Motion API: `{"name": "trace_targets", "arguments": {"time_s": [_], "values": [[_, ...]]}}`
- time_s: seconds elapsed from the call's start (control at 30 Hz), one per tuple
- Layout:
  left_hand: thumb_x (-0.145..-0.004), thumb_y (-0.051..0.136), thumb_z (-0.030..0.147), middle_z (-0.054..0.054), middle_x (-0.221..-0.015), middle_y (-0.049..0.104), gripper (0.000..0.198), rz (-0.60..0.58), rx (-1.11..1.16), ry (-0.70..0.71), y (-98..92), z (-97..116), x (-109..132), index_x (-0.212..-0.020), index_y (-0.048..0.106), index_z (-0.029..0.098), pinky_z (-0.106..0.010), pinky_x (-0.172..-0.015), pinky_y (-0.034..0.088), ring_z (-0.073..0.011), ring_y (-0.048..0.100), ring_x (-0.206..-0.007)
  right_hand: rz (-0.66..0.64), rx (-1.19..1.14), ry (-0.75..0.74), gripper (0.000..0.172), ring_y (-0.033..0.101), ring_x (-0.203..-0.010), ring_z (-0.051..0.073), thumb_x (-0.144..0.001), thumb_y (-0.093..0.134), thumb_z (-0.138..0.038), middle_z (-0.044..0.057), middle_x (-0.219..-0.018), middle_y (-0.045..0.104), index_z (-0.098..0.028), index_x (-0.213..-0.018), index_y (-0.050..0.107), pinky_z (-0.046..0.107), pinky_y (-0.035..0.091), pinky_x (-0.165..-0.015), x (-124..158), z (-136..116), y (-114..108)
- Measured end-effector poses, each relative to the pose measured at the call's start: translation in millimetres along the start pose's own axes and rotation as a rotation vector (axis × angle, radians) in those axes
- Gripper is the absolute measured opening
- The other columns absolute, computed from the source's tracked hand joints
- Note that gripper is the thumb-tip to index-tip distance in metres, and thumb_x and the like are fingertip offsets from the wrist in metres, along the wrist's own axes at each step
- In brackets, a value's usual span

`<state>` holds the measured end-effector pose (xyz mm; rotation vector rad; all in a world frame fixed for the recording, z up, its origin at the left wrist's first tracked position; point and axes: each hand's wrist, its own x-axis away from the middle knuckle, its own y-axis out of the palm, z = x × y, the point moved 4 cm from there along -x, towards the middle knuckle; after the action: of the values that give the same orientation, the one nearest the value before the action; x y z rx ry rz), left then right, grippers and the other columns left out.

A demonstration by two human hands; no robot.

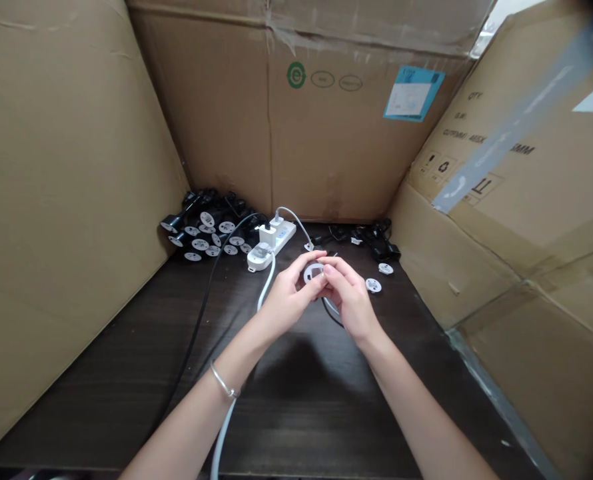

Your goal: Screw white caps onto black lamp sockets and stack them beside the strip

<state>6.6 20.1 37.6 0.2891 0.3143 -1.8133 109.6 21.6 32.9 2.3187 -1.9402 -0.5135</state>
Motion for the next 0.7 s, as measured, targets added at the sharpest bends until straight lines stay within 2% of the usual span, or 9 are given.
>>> {"name": "trace_targets", "arguments": {"time_s": [0.07,0.13,0.23,0.33,0.53,0.63,0.7], "values": [[-0.078,0.058,0.035,-0.008,-0.113,0.055,0.050,-0.061,0.055,-0.020,0.6,-0.2,-0.2,-0.124,0.047,0.017,-0.027,-0.078,0.043,-0.0193,0.053,-0.095,0.027,0.026,-0.027,0.025,0.053,-0.064,0.010,-0.077,0.056,-0.038,0.001,-0.078,0.056,-0.016,-0.089,0.057,0.021,0.049,-0.056,0.1,-0.7,-2.1],[-0.079,0.056,0.035,-0.008,-0.111,0.056,0.052,-0.086,0.128,-0.058,1.0,-1.6,-0.3,-0.126,0.045,0.017,-0.027,-0.075,0.043,-0.0181,0.053,-0.090,0.049,0.068,-0.056,0.026,0.053,-0.062,0.010,-0.079,0.055,-0.040,0.002,-0.077,0.056,-0.017,-0.089,0.058,0.020,0.048,-0.053,0.5,-1.4,-3.8],[-0.084,0.046,0.037,-0.008,-0.104,0.058,0.046,-0.042,0.182,-0.105,0.3,-5.0,-1.1,-0.125,0.047,0.014,-0.025,-0.066,0.042,-0.0139,0.052,-0.075,0.040,0.121,-0.076,0.027,0.053,-0.057,0.010,-0.081,0.052,-0.042,0.001,-0.074,0.058,-0.017,-0.092,0.057,0.022,0.048,-0.053,1.2,-0.8,-3.3],[-0.085,0.045,0.036,-0.008,-0.104,0.058,0.045,0.013,0.144,-0.094,-0.2,-4.7,-1.8,-0.123,0.048,0.012,-0.024,-0.063,0.042,-0.0126,0.050,-0.072,0.030,0.141,-0.095,0.026,0.055,-0.058,0.010,-0.081,0.053,-0.040,0.001,-0.076,0.059,-0.017,-0.094,0.056,0.023,0.049,-0.055,2.3,-0.1,-1.8],[-0.087,0.042,0.036,-0.007,-0.090,0.061,0.037,0.071,0.054,-0.001,1.6,2.7,0.8,-0.113,0.054,0.012,-0.024,-0.066,0.044,-0.0172,0.055,-0.084,0.024,0.241,-0.146,0.027,0.055,-0.062,0.010,-0.083,0.050,-0.038,0.002,-0.078,0.060,-0.017,-0.101,0.054,0.023,0.049,-0.058,6.1,-0.7,2.0],[-0.089,0.039,0.037,-0.008,-0.101,0.059,0.038,0.086,0.001,0.026,2.1,1.5,2.5,-0.117,0.051,0.014,-0.025,-0.074,0.045,-0.0190,0.054,-0.095,0.056,0.365,-0.193,0.028,0.054,-0.064,0.010,-0.086,0.047,-0.037,0.003,-0.080,0.060,-0.018,-0.104,0.056,0.021,0.048,-0.059,8.1,-2.6,2.2],[-0.089,0.040,0.038,-0.008,-0.111,0.056,0.042,0.054,-0.023,0.041,2.3,-0.6,2.6,-0.123,0.047,0.015,-0.027,-0.081,0.043,-0.0191,0.053,-0.099,0.087,0.391,-0.204,0.027,0.054,-0.063,0.010,-0.086,0.046,-0.037,0.002,-0.080,0.059,-0.019,-0.103,0.057,0.020,0.046,-0.057,8.5,-3.8,1.1]]}}
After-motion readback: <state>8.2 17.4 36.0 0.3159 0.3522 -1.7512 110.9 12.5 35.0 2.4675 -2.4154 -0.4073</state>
